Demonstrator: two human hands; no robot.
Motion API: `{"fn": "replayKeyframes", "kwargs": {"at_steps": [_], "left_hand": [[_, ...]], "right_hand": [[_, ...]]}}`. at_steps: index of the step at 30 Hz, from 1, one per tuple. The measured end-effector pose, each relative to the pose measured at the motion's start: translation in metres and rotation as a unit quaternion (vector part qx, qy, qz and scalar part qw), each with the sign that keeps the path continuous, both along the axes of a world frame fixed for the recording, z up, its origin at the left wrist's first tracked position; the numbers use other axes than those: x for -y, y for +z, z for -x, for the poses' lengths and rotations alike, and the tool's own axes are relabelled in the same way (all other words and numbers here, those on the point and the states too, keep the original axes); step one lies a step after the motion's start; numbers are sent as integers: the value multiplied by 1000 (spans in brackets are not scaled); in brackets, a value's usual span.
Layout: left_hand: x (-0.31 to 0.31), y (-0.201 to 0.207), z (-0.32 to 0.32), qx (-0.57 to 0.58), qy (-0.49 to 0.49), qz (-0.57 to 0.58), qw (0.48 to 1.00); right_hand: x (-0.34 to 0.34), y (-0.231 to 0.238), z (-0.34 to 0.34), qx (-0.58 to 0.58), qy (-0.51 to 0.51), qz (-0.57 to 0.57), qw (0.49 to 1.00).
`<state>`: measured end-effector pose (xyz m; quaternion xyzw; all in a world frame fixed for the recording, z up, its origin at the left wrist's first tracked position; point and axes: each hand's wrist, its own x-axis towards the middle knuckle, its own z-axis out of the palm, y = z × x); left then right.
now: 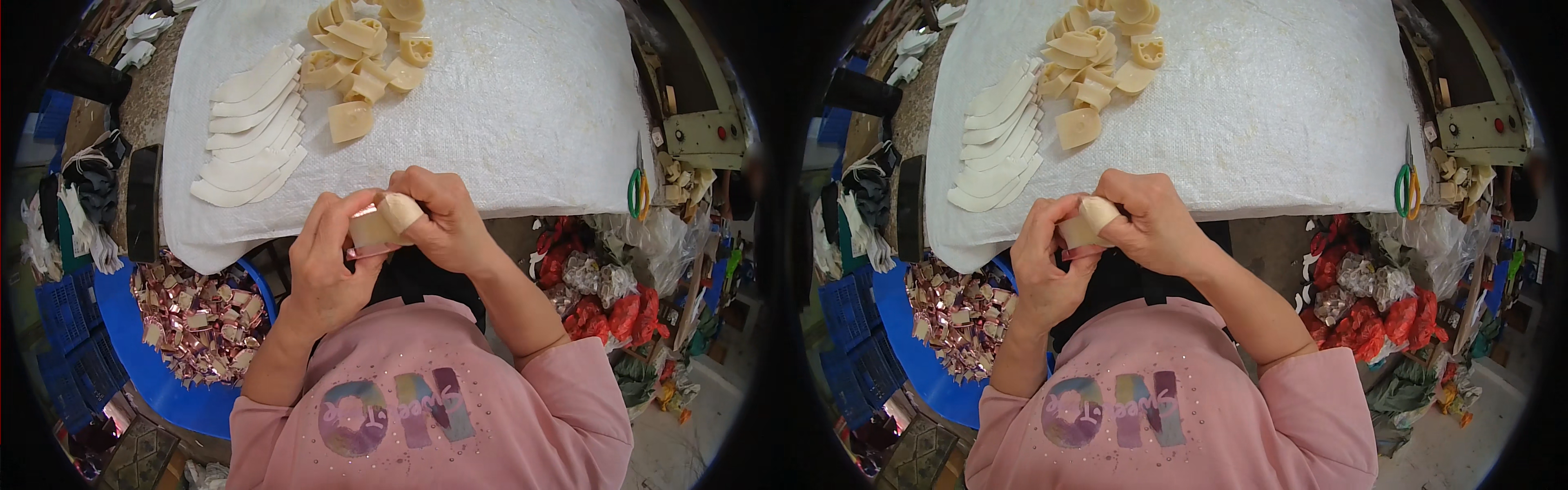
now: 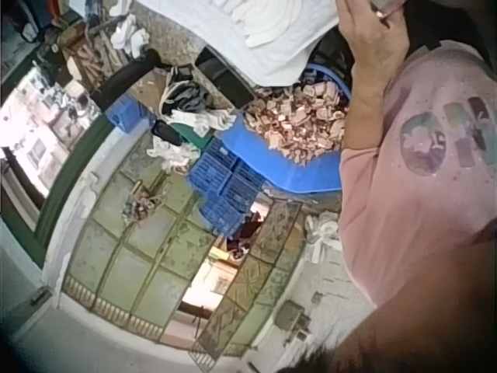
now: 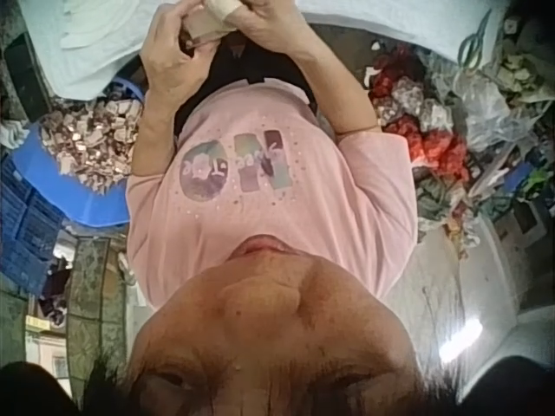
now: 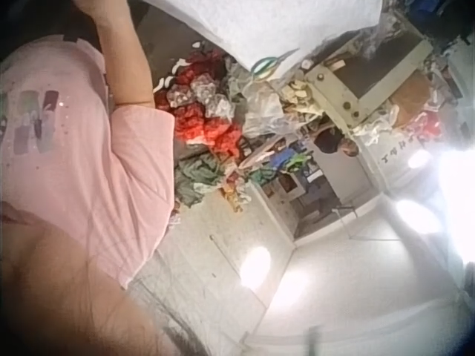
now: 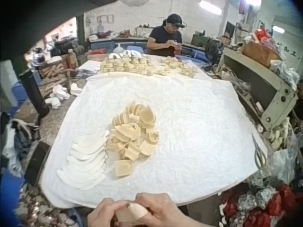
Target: The recorder is shown assembling small white and cream-colored shoe components, specifically fitting a small internal heel or toe support into another piece.
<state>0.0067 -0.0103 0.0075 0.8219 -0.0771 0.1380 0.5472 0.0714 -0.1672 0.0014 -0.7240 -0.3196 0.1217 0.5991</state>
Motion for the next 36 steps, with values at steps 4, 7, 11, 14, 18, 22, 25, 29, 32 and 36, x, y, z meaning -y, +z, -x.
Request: {"fn": "replayKeyframes", "kwargs": {"at_steps": [4,7,11,14,18,22,25,29,32,36], "left_hand": [[2,1,-7,36,16,-40,998],[2,-4,-9,118,34,-50,991],[7,-2,-5,123,34,-110,986],[14,-8,-7,129,96,-140,977],[16,-15,-8,132,122,-129,975],[16,-17,-6,145,141,-109,973],[17,-18,-5,139,155,-151,966],[14,-24,-5,146,170,-136,965],[9,-21,-5,114,167,-125,971],[-3,-17,-3,-83,78,255,960]], "right_hand": [[-4,-2,5,-103,-65,-30,992],[0,-7,6,-244,-3,-145,959],[-4,-15,16,-255,6,-185,949],[-17,-18,21,-198,-77,-123,969],[-19,-28,18,-284,-47,-193,938],[-16,-28,28,-412,26,-334,847],[-21,-18,29,-413,-23,-305,858],[-27,-6,31,-146,-130,6,981],[-25,-11,26,-139,-111,-12,984],[-14,-21,9,-177,-4,-148,973]]}}
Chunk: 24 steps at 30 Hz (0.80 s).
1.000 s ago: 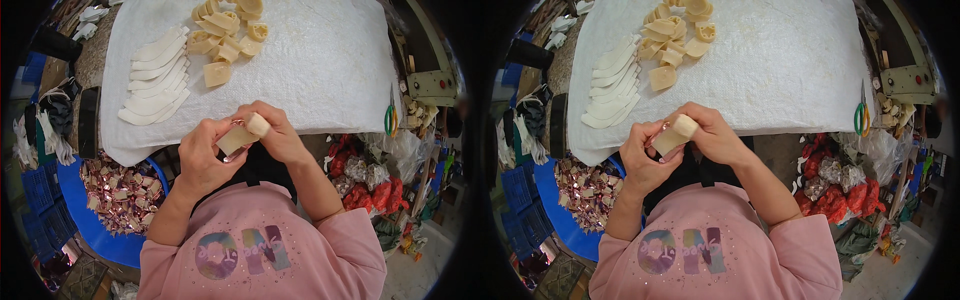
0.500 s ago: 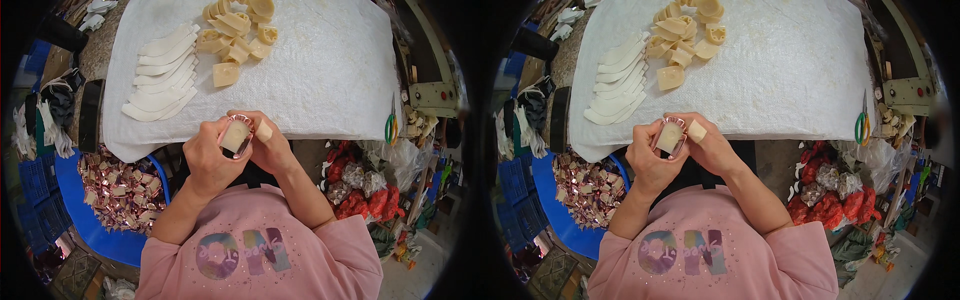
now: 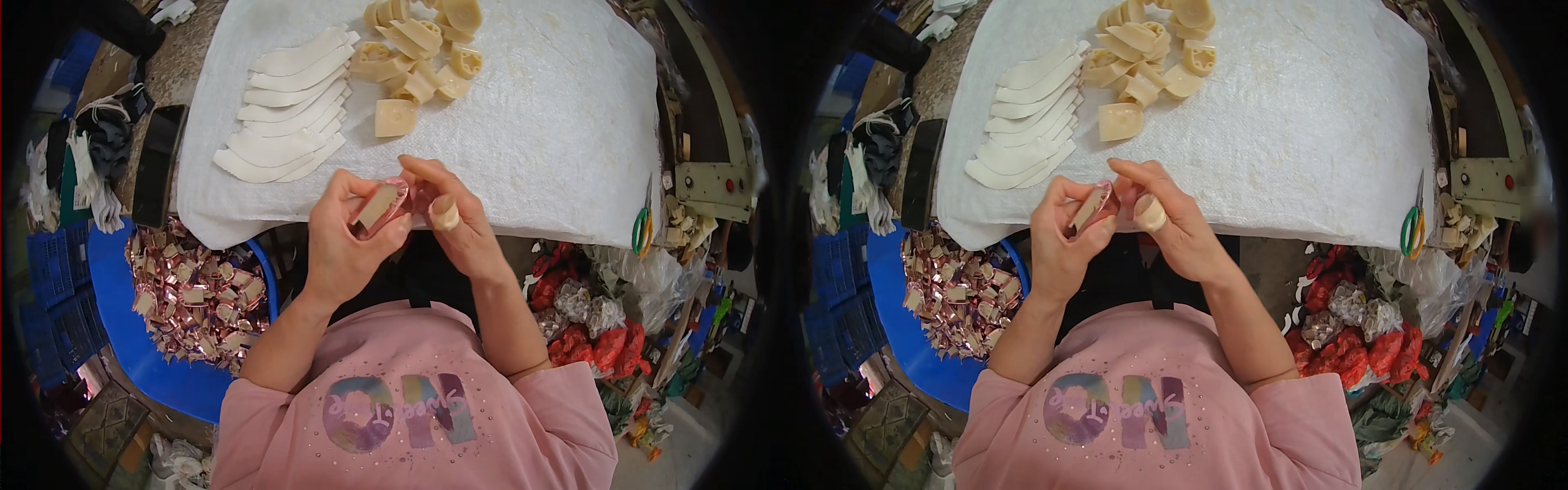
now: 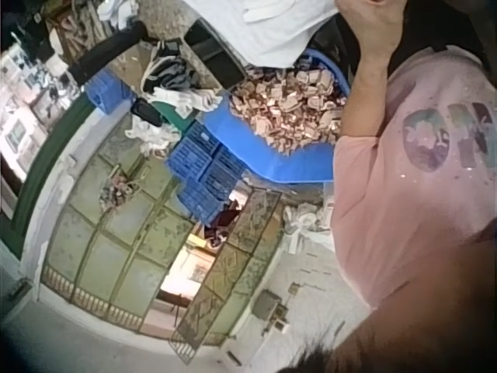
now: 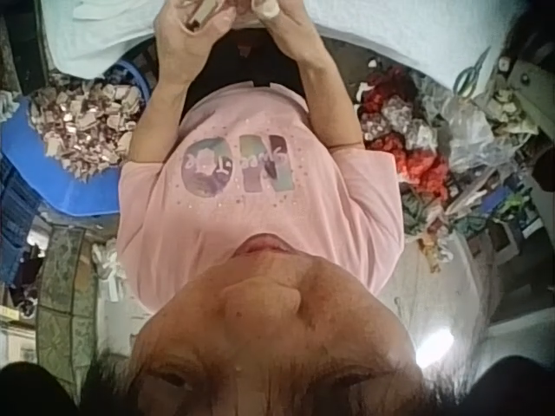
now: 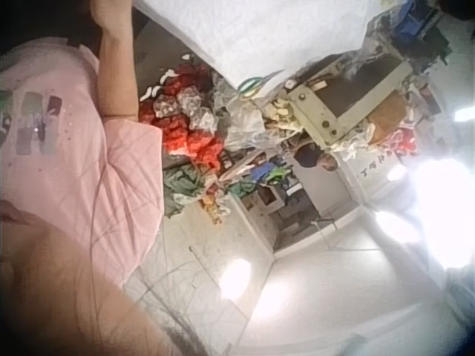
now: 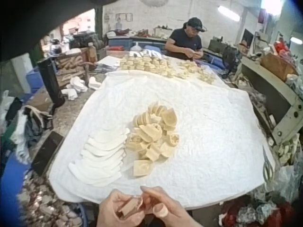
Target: The recorder is shown assembling small white and cream-colored shoe components, specifically fitting a small internal heel or toe support into another piece.
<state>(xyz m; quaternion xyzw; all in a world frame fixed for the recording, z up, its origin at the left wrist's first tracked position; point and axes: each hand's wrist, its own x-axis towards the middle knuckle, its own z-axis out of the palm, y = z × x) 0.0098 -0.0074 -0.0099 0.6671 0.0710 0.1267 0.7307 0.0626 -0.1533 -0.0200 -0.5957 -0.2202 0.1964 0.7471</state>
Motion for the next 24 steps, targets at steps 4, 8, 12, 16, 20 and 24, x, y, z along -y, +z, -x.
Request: {"fn": "replayKeyframes", "kwargs": {"at_steps": [4,8,12,16,20,24], "left_hand": [[-13,4,7,-125,-194,279,932],[-23,3,9,-89,-224,49,969],[-22,4,7,47,-119,13,992],[-22,0,11,74,-127,9,989],[-19,-4,8,138,-61,-74,986],[-17,1,8,153,-26,-127,980]], "right_hand": [[1,8,-5,88,68,42,993],[1,14,-5,24,13,63,998],[-2,14,-3,-117,-4,-22,993],[-6,15,-2,-205,-14,8,979],[-15,22,3,-250,-36,25,967],[-19,22,8,-266,-29,27,963]]}}
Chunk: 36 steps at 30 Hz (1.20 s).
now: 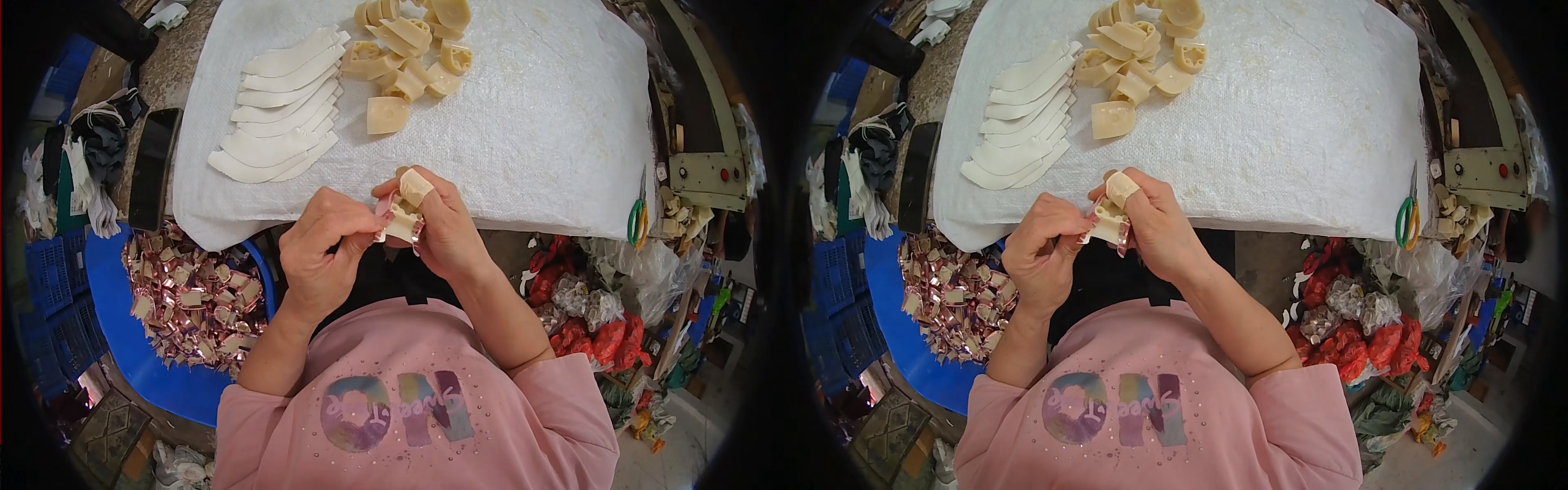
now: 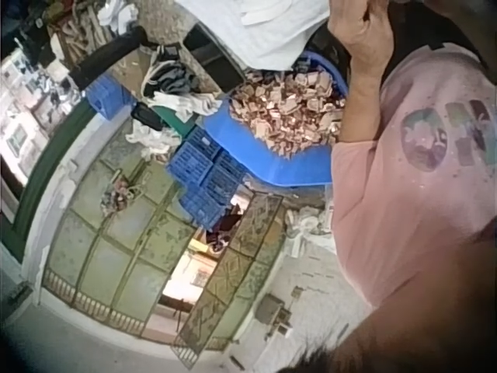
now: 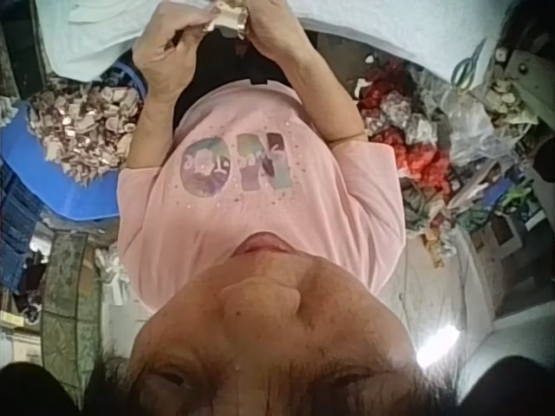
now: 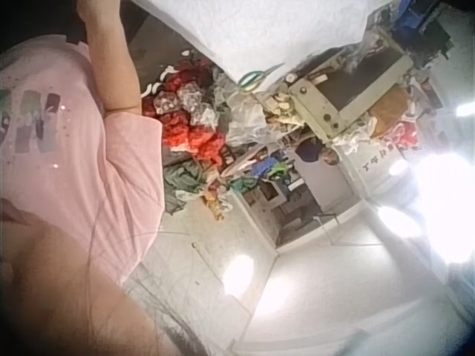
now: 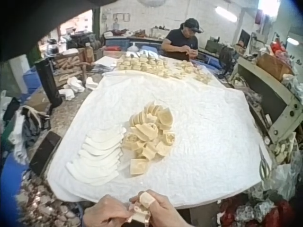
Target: The recorder is shown assembling small white and cream-colored shoe components, specifically fitting a small internal heel or toe support into another piece.
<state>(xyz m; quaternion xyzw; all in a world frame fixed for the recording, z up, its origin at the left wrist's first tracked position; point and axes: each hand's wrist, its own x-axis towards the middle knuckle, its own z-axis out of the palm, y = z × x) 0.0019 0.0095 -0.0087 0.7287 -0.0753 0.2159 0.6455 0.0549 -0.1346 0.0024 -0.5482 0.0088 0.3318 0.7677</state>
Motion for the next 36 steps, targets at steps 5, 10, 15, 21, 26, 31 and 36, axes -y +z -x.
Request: {"fn": "replayKeyframes", "kwargs": {"at_steps": [5,10,15,21,26,31,36], "left_hand": [[-2,6,2,82,77,-154,982],[-9,5,8,71,78,-155,982],[-38,6,29,46,120,-151,980],[-131,4,89,-97,437,-353,821],[-205,10,159,-256,552,-570,552],[-188,10,139,-273,544,-574,547],[-117,12,57,-163,357,-369,842]], "right_hand": [[-9,9,2,-60,4,-13,998],[-21,6,2,-137,14,-62,989],[-34,8,-5,84,189,42,977],[-60,2,-35,505,99,257,818],[-81,-6,-45,637,74,323,696],[-98,-11,-50,623,84,345,697],[-99,-18,-58,596,84,358,714]]}}
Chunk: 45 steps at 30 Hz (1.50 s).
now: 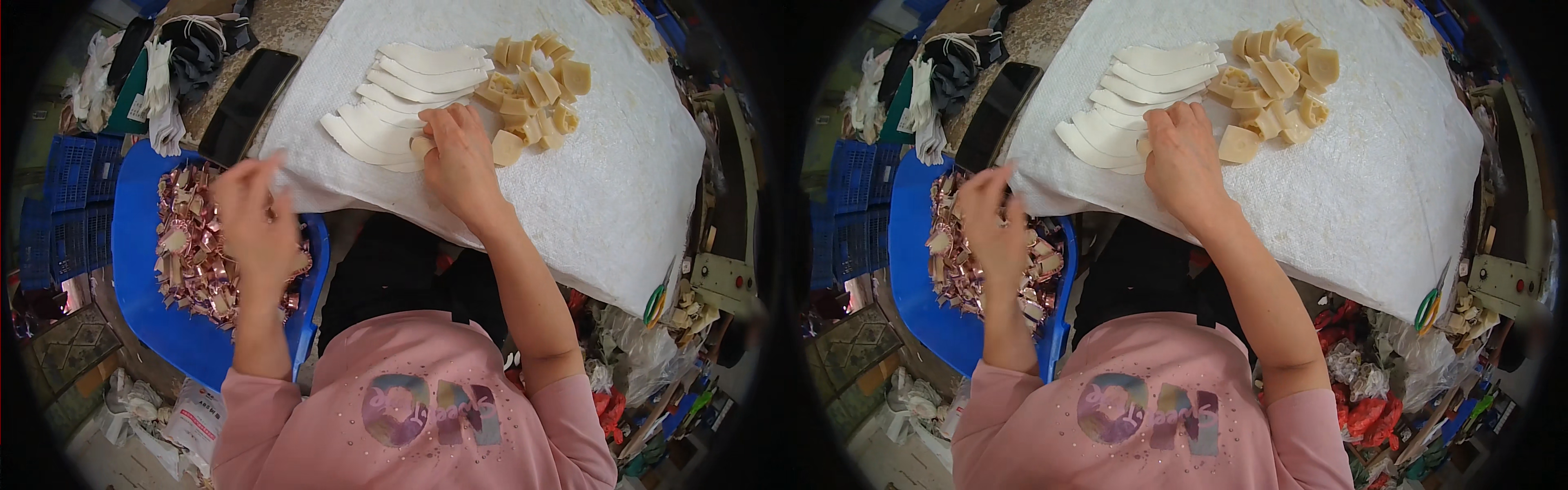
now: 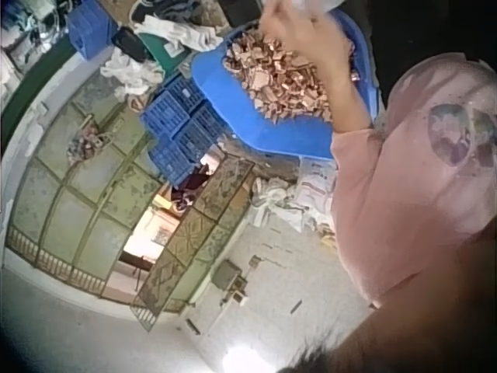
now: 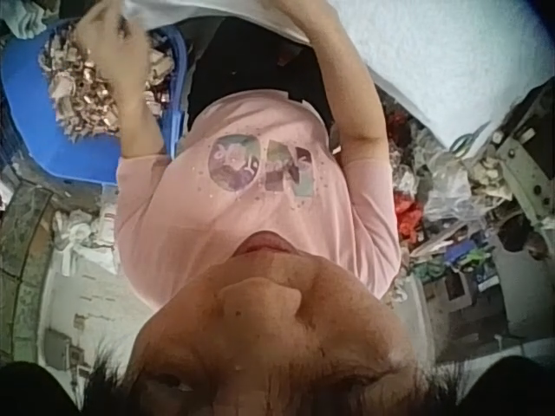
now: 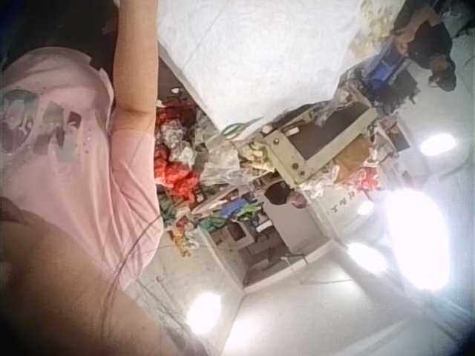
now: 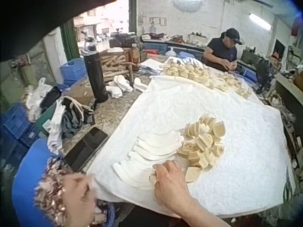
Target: The recorder is shown assembling small white and cream-colored shoe components, specifically fitting a small internal heel or toe support into another piece.
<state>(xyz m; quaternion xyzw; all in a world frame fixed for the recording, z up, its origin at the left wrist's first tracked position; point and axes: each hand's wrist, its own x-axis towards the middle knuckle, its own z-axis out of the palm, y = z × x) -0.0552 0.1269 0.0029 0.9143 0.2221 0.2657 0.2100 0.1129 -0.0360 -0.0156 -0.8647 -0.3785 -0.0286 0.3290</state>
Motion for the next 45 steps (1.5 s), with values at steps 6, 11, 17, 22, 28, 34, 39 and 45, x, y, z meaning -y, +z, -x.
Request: {"fn": "replayKeyframes", "kwargs": {"at_steps": [6,11,17,22,28,34,39,45], "left_hand": [[55,-23,-56,91,-237,3,967],[62,-35,-59,84,-232,-18,969],[64,-40,-60,87,-221,-37,971],[67,-38,-58,62,-216,-47,973],[66,-49,-56,91,-205,-76,972],[62,-45,-53,47,-213,-54,974],[67,-2,-52,65,-283,98,952],[90,-5,-54,68,-308,511,800]], "right_hand": [[-5,3,-1,-53,23,29,998],[0,3,7,66,-27,-12,997],[-4,3,0,0,-4,19,1000],[-6,15,11,0,46,-28,999],[-11,34,14,-305,35,-178,935],[0,95,8,-335,127,-394,847],[59,84,6,-384,87,-373,840],[99,45,12,-388,68,-191,899]]}}
